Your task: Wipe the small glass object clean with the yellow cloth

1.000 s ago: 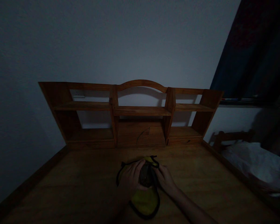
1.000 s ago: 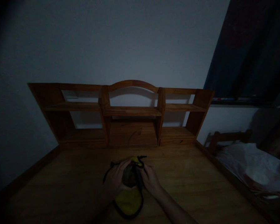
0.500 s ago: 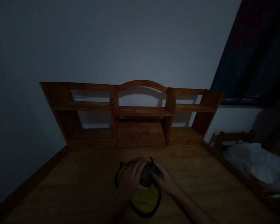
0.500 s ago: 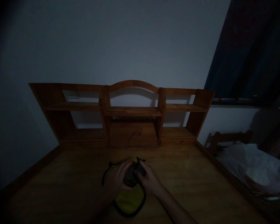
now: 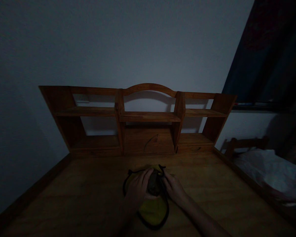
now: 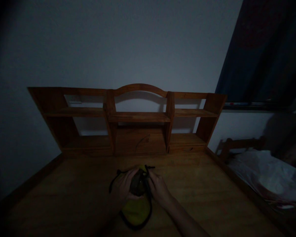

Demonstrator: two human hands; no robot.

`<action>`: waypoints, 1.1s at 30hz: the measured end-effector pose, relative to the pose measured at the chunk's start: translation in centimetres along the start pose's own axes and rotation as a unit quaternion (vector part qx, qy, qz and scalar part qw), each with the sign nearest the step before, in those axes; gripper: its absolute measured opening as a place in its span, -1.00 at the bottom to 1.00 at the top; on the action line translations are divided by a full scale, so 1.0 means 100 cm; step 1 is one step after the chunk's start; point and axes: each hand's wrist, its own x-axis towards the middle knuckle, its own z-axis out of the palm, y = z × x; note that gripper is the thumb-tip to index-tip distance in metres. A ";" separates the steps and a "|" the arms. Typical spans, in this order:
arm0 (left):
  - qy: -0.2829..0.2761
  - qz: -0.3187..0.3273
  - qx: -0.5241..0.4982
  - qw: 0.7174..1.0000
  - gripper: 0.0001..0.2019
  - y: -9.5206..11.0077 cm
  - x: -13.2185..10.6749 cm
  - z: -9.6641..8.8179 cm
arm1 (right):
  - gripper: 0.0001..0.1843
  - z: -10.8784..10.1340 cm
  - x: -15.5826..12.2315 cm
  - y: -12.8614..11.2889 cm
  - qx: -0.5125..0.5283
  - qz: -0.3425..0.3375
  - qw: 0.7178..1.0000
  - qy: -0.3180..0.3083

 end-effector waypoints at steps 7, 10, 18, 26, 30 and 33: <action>0.002 -0.013 0.009 1.000 -0.20 0.003 0.000 -0.001 | -0.54 -0.002 0.000 -0.004 -0.015 -0.011 1.000 -0.003; -0.007 -0.021 0.008 1.000 -0.20 0.003 0.001 -0.003 | -0.55 -0.004 0.000 -0.010 -0.024 -0.015 1.000 -0.008; -0.004 -0.029 0.001 1.000 -0.14 0.000 0.001 0.002 | -0.60 -0.003 0.001 -0.007 -0.039 -0.013 0.999 0.005; -0.029 -0.072 -0.025 0.997 -0.11 -0.001 0.002 0.000 | -0.54 0.005 0.003 0.000 0.048 0.046 0.997 0.029; -0.035 -0.081 -0.035 0.995 -0.08 0.000 0.002 0.000 | -0.53 0.005 0.004 -0.001 0.096 0.068 0.993 0.003; -0.037 -0.079 -0.038 0.995 -0.08 -0.001 0.001 0.001 | -0.51 0.006 0.003 0.003 0.104 0.074 0.992 0.001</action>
